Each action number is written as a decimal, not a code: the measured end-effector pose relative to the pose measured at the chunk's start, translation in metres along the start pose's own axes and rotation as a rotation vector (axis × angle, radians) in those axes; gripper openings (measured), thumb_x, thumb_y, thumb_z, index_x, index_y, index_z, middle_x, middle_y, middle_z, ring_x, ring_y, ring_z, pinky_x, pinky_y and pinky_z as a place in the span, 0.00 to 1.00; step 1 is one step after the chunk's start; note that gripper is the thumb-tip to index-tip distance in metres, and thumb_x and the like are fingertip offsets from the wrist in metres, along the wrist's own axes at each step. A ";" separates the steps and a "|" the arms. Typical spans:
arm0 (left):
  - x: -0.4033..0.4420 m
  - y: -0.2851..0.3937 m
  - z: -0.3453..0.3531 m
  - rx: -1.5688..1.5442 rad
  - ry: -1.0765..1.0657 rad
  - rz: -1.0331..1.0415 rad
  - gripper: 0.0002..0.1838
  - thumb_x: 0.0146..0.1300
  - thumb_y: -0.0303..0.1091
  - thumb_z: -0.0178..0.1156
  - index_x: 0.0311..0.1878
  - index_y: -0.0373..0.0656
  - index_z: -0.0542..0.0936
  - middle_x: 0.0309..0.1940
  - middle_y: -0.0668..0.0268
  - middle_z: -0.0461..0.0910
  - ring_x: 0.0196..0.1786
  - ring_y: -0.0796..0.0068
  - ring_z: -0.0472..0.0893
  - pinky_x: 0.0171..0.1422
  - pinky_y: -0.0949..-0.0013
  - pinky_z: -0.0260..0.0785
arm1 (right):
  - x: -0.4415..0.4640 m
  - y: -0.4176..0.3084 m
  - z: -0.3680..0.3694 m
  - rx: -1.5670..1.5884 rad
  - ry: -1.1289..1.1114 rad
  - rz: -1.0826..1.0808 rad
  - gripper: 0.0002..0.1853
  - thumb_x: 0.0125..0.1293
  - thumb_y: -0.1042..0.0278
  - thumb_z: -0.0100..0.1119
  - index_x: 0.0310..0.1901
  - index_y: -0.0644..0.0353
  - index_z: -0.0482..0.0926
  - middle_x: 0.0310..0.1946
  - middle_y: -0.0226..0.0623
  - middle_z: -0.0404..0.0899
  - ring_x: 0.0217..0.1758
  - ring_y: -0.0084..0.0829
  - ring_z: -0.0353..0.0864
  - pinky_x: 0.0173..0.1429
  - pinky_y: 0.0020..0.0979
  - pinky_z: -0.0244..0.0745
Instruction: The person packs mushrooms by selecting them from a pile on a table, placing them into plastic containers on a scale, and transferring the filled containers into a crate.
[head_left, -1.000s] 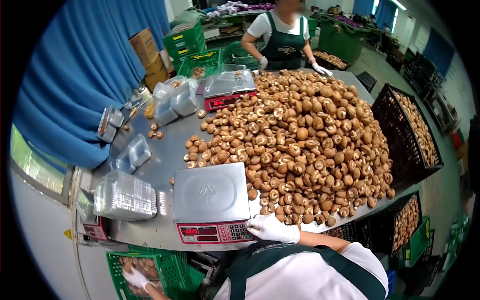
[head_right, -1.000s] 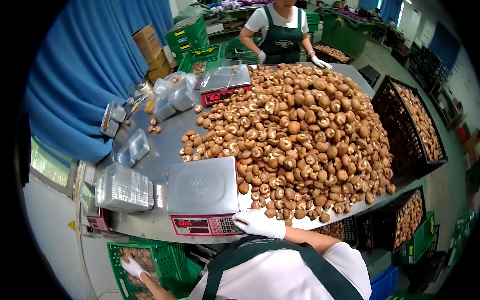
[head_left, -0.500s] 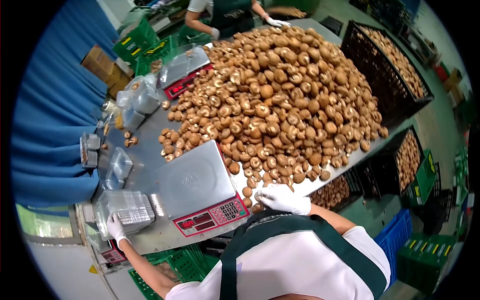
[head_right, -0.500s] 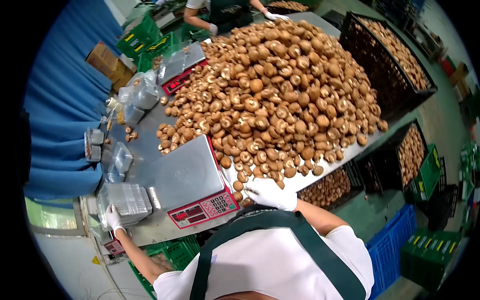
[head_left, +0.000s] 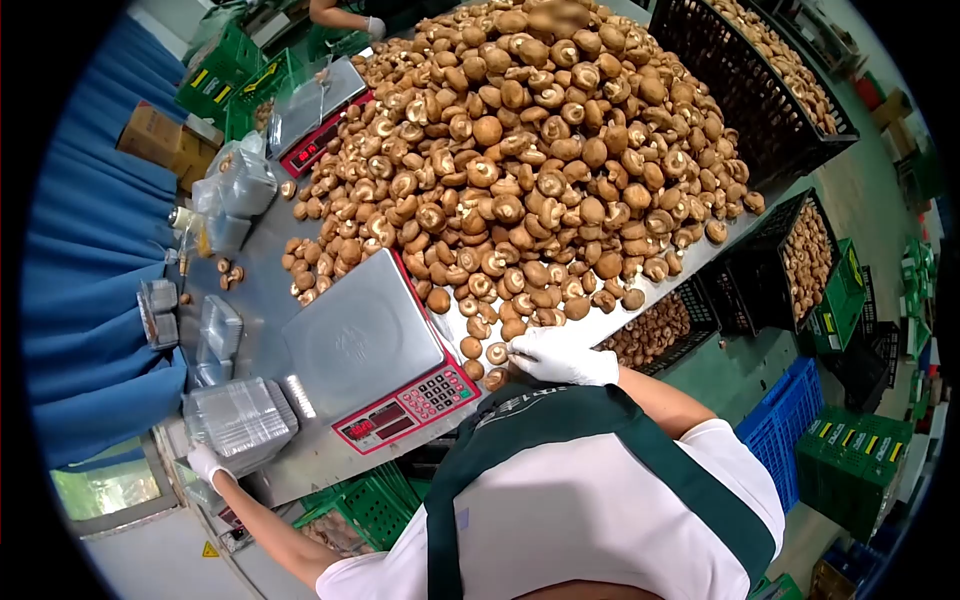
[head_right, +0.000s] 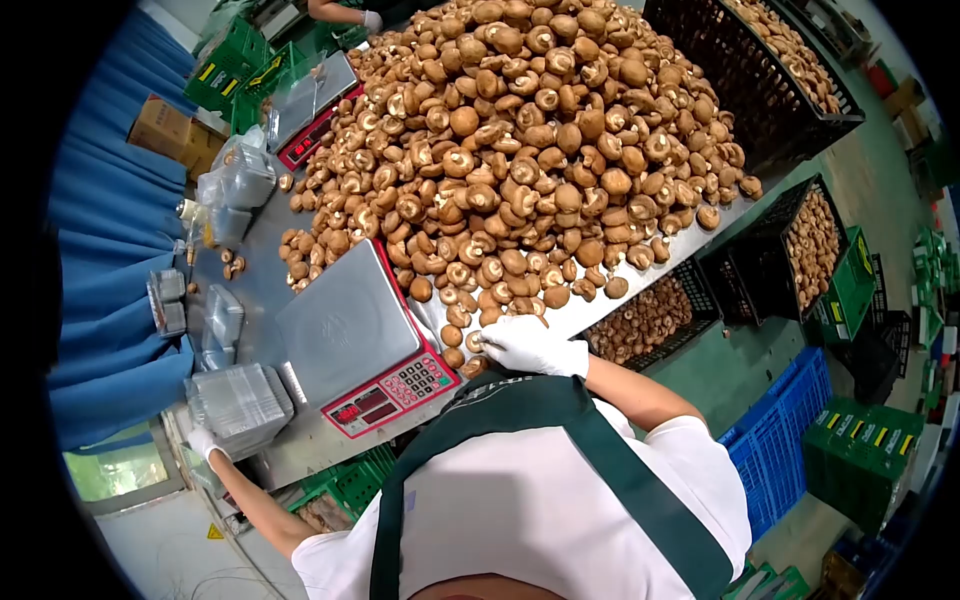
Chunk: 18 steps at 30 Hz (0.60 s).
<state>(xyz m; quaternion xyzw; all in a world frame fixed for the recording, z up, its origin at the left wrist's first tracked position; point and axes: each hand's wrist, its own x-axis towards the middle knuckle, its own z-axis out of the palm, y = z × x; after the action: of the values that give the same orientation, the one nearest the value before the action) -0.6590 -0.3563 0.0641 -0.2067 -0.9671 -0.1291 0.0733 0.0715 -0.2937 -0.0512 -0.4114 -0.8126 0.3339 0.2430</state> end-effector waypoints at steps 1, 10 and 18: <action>-0.027 0.026 -0.022 0.235 0.278 -0.019 0.21 0.67 0.44 0.46 0.37 0.36 0.80 0.32 0.55 0.81 0.35 0.61 0.80 0.39 0.63 0.71 | -0.001 0.001 -0.001 0.002 -0.001 0.006 0.07 0.61 0.64 0.54 0.33 0.57 0.79 0.24 0.43 0.77 0.31 0.44 0.79 0.34 0.41 0.73; -0.176 0.111 -0.045 -0.380 0.368 0.797 0.08 0.67 0.28 0.51 0.44 0.39 0.79 0.37 0.61 0.81 0.39 0.67 0.81 0.46 0.66 0.72 | -0.010 0.000 -0.012 0.005 -0.073 0.036 0.08 0.61 0.65 0.56 0.31 0.61 0.76 0.23 0.46 0.75 0.29 0.46 0.77 0.34 0.41 0.72; -0.285 0.126 0.050 -0.093 -0.221 1.229 0.09 0.59 0.28 0.57 0.44 0.45 0.79 0.36 0.59 0.80 0.38 0.56 0.77 0.45 0.61 0.70 | -0.028 0.016 -0.025 -0.063 -0.072 0.183 0.08 0.62 0.65 0.54 0.34 0.61 0.77 0.27 0.46 0.78 0.35 0.45 0.79 0.41 0.41 0.73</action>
<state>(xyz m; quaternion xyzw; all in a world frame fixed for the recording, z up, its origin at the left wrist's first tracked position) -0.3530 -0.3395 -0.0111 -0.7404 -0.6666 -0.0831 0.0248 0.1112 -0.3013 -0.0503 -0.4791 -0.7899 0.3435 0.1687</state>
